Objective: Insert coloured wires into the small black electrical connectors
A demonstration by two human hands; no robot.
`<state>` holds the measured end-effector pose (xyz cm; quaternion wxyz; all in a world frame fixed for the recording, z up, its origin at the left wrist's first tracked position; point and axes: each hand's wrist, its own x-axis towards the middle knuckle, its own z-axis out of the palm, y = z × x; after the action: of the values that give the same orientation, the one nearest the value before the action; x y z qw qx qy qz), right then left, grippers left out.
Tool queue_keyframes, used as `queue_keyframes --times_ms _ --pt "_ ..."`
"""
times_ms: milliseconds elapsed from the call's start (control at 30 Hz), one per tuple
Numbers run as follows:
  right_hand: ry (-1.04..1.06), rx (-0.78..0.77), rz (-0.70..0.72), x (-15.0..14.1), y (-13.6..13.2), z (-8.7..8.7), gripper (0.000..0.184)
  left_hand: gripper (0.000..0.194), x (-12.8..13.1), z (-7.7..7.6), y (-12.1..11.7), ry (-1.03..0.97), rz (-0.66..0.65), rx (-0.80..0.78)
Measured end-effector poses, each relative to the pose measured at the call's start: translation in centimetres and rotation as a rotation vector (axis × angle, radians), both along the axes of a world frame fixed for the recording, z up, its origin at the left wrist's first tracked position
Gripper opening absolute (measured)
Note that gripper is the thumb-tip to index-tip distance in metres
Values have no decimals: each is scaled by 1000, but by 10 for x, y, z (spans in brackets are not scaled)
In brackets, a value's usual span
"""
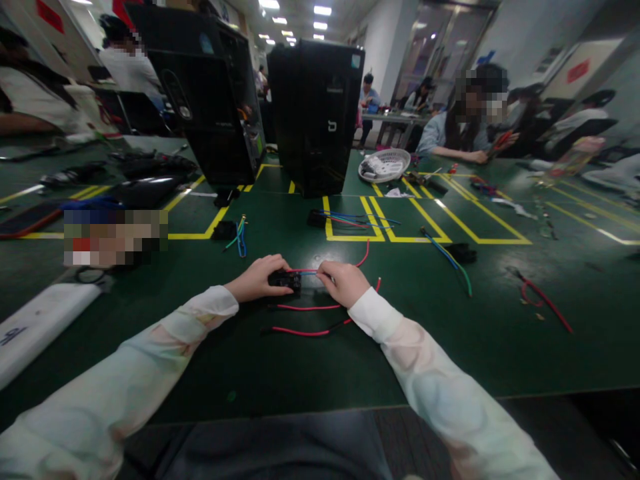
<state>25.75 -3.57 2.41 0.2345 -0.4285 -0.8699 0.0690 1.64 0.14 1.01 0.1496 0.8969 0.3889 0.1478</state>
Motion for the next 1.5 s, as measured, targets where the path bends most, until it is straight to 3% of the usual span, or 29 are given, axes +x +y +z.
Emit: queue_keyframes --times_ms 100,233,400,767,1500 --pt "-25 -24 37 0 -1 1 17 46 0 0 0 -2 5 -7" --pt "-9 -2 -24 -1 -1 1 18 45 0 1 0 -9 3 -6" --pt "-24 -38 34 0 -1 1 17 45 0 1 0 -8 -3 2" --pt "-3 -7 -37 -1 -2 1 18 45 0 1 0 -17 -1 -11" --pt "-72 39 17 0 -4 0 17 46 0 0 0 -19 0 -6"
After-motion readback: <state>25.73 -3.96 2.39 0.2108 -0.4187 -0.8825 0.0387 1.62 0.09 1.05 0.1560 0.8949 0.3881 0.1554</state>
